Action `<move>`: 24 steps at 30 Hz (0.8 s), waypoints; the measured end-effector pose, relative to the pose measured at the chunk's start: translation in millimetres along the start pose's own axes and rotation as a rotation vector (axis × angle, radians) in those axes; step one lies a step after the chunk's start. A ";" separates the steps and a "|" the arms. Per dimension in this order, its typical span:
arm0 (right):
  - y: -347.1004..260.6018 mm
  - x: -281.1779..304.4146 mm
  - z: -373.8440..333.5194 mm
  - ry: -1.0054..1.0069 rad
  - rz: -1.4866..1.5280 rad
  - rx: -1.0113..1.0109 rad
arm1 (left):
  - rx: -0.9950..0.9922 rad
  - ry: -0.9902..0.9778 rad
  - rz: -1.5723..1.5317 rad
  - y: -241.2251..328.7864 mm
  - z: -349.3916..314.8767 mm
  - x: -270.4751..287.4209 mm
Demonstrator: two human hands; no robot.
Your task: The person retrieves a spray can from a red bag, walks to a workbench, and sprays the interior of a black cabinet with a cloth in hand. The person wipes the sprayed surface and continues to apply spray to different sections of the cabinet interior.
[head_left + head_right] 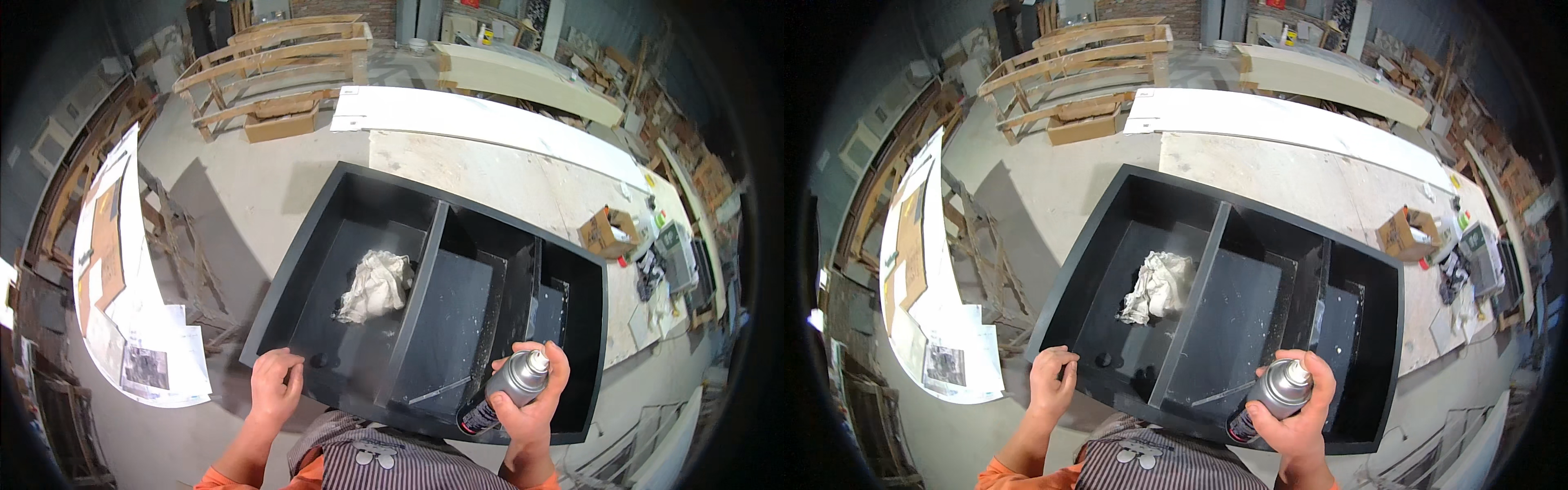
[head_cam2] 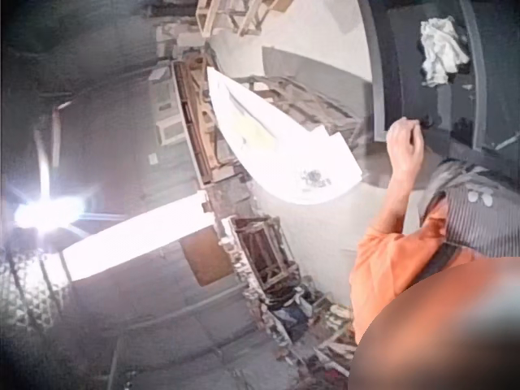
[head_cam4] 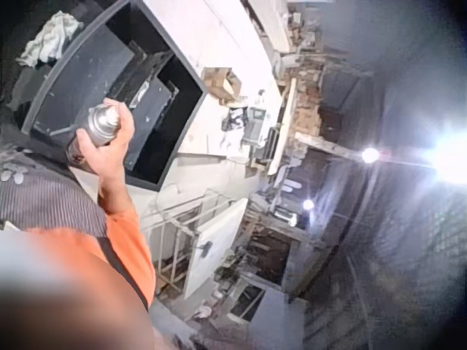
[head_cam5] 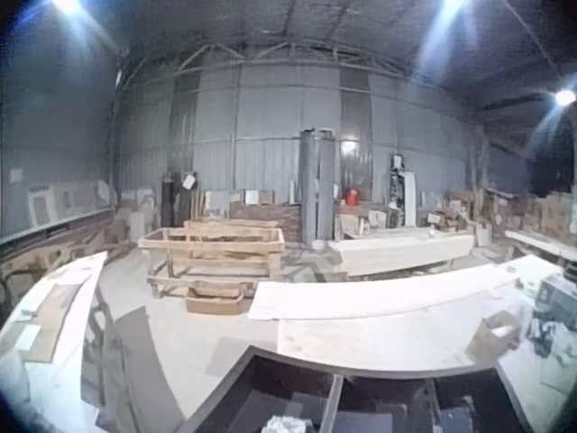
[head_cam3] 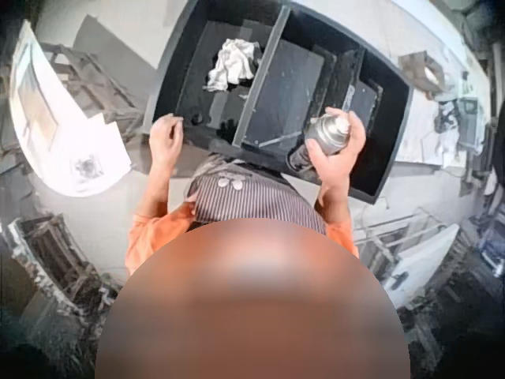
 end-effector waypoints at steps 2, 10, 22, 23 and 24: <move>1.5 -12.7 7.3 0.015 -0.004 -0.037 | -0.035 0.019 -0.006 -10.0 1.3 -0.9; 5.5 -58.5 35.0 0.085 -0.183 -0.211 | -0.106 0.030 -0.075 -41.9 5.9 -15.7; 14.0 -103.9 66.8 0.102 -0.418 -0.337 | -0.092 -0.084 -0.133 -48.8 5.9 -19.9; 13.0 -107.7 68.9 0.097 -0.438 -0.345 | -0.088 -0.092 -0.143 -49.3 5.7 -20.1; 11.7 -111.4 71.0 0.094 -0.397 -0.353 | -0.091 -0.090 -0.147 -49.5 5.6 -19.9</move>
Point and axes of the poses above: each hand's wrist, its own z-axis towards the middle knuckle, its own x-axis out of the back of the hand, y = z × x, the point moved 3 cm from there along z, towards the middle knuckle, and after that the axes turned 10 degrees about -x, right-handed, at the moved point
